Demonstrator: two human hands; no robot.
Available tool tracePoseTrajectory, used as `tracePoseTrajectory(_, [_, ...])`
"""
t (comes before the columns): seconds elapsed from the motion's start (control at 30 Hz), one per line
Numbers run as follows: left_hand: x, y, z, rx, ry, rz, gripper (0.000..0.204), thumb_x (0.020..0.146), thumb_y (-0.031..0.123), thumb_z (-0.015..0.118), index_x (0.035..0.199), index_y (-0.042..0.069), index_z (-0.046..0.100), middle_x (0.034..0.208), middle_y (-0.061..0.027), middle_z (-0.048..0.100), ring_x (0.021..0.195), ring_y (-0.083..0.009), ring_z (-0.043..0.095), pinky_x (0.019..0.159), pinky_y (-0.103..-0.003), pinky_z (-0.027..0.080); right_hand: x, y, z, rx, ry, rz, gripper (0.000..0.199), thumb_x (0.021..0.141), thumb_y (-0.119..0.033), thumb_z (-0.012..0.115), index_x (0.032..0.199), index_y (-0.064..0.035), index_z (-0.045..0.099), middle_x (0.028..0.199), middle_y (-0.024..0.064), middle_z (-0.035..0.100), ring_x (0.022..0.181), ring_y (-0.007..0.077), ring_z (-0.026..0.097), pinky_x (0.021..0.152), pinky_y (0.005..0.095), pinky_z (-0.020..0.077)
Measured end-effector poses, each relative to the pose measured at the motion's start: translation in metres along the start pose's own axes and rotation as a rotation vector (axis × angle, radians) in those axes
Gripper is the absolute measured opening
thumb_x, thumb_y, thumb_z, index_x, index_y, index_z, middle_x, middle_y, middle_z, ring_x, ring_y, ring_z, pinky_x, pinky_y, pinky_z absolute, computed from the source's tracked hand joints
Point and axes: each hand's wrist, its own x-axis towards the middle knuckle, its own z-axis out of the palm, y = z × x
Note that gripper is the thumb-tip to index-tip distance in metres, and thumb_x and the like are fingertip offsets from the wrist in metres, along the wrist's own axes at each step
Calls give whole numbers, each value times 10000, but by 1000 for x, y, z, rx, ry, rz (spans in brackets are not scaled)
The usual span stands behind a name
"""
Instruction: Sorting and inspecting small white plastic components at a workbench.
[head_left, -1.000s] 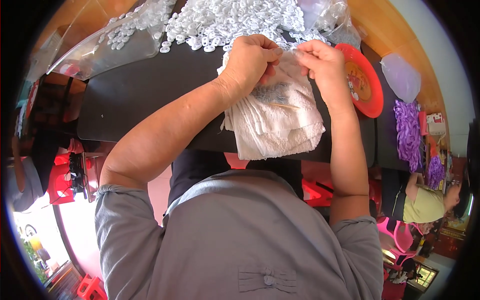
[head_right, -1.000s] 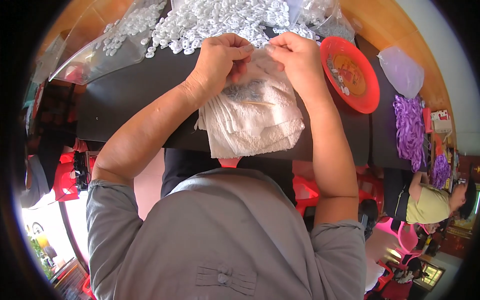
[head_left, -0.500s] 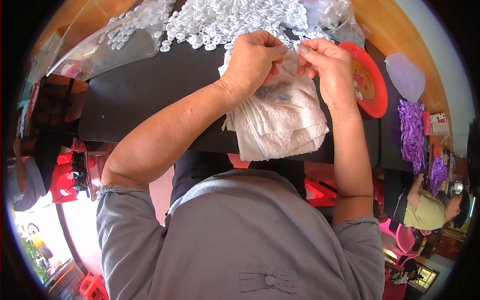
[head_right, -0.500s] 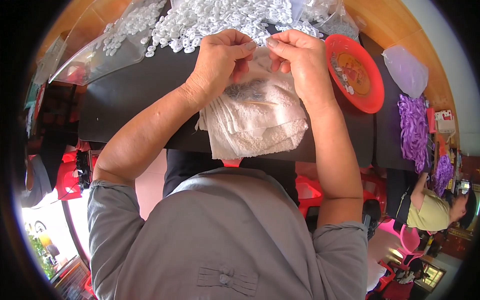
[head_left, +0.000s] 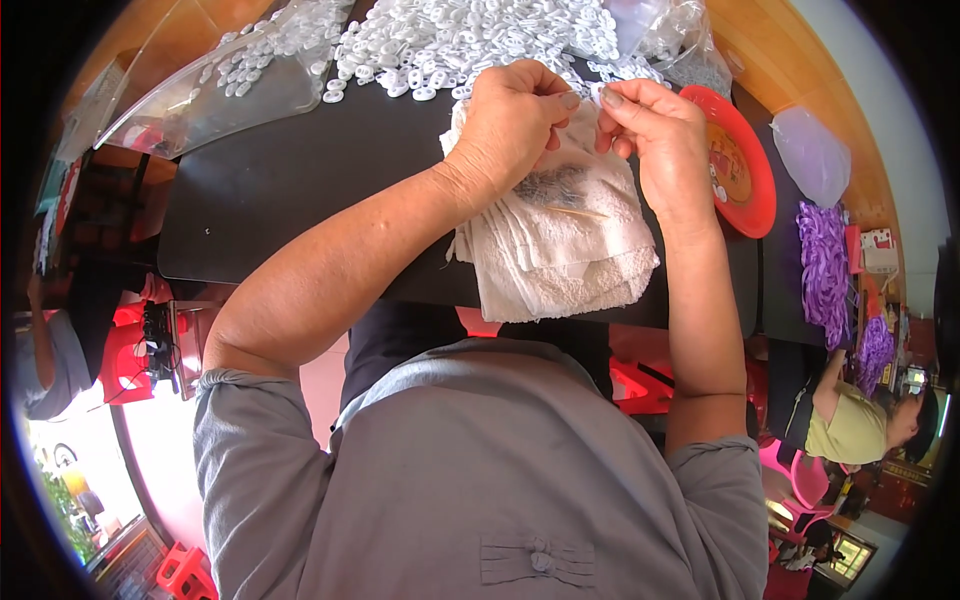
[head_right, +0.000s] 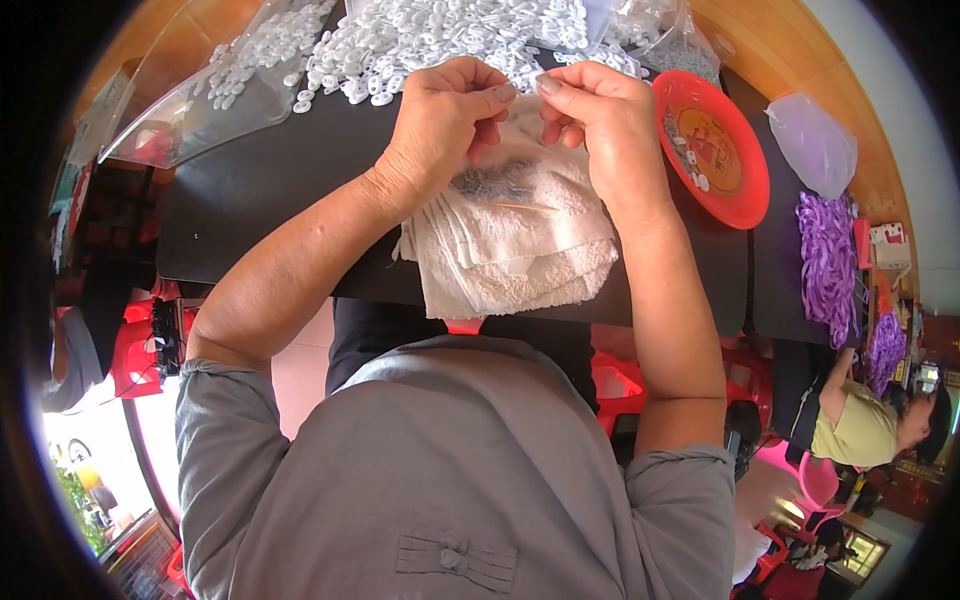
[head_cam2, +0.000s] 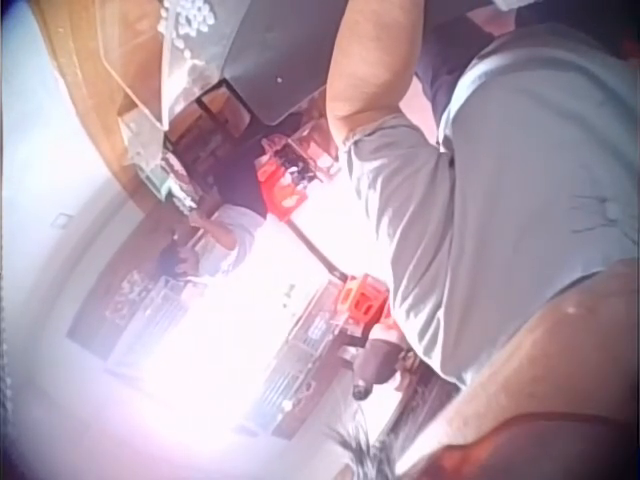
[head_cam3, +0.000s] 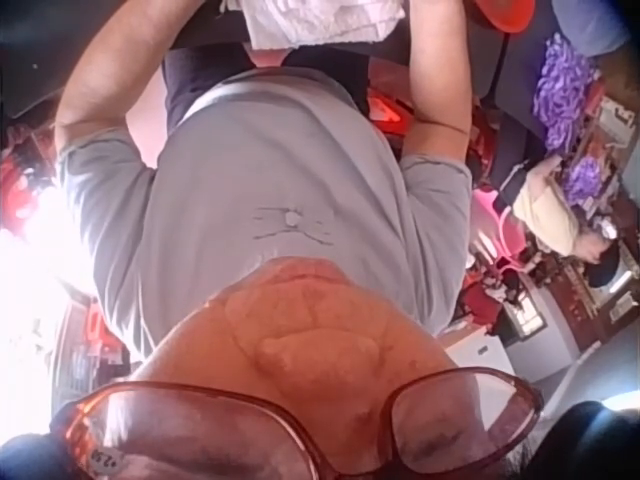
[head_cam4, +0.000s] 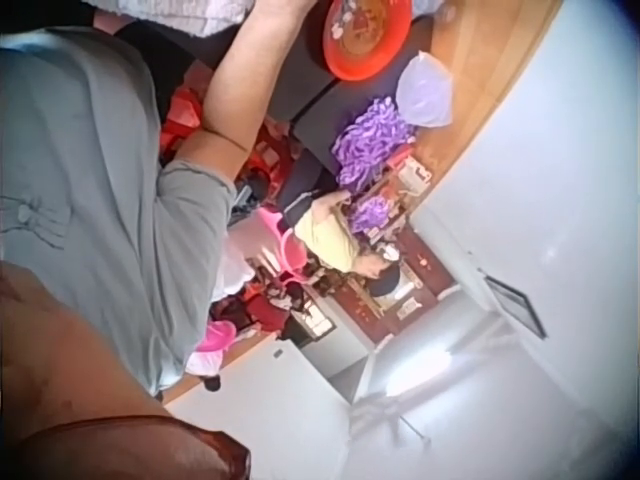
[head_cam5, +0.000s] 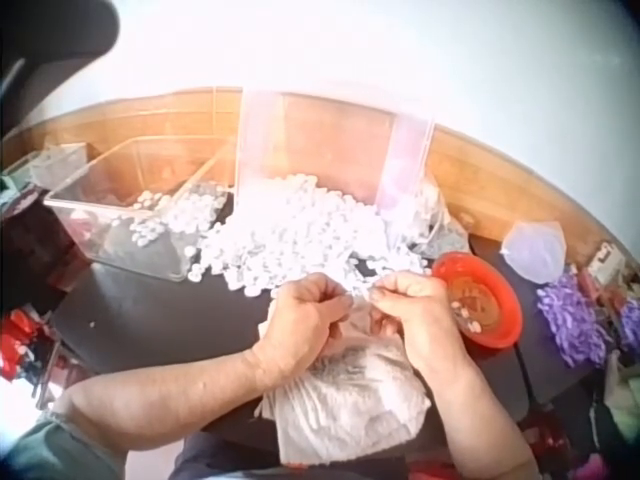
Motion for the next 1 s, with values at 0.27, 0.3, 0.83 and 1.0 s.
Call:
tracePoseTrajectory(0.27, [-1, 0, 0, 54, 25, 18, 136, 834, 91, 652, 831, -40, 615, 662, -59, 595, 521, -97, 542, 480, -265, 460, -3, -1, 4, -60, 30, -21, 139, 884, -132, 636, 903, 2, 666, 719, 16, 617, 606, 93, 553, 546, 202, 353])
tracePoseTrajectory(0.3, [-1, 0, 0, 62, 31, 22, 137, 831, 90, 652, 827, -42, 615, 664, -59, 596, 521, -100, 541, 489, -269, 465, -3, -1, 5, -87, 36, -36, 137, 882, -132, 640, 902, 0, 668, 721, 13, 618, 607, 86, 549, 548, 202, 353])
tracePoseTrajectory(0.83, [2, -6, -2, 172, 55, 93, 143, 810, 98, 654, 815, -42, 625, 673, -75, 607, 582, -125, 557, 538, -278, 474, -3, 1, 9, -105, 59, -63, 130, 872, -137, 653, 892, -10, 673, 722, 6, 623, 616, 79, 552, 554, 209, 364])
tracePoseTrajectory(1.0, [2, -5, -1, 248, 22, 162, 97, 879, 85, 619, 861, -10, 623, 674, -7, 567, 534, -51, 520, 409, -210, 387, 2, 5, -3, 99, -70, 72, 163, 902, -145, 615, 926, 12, 654, 735, 30, 603, 633, 131, 580, 555, 224, 372])
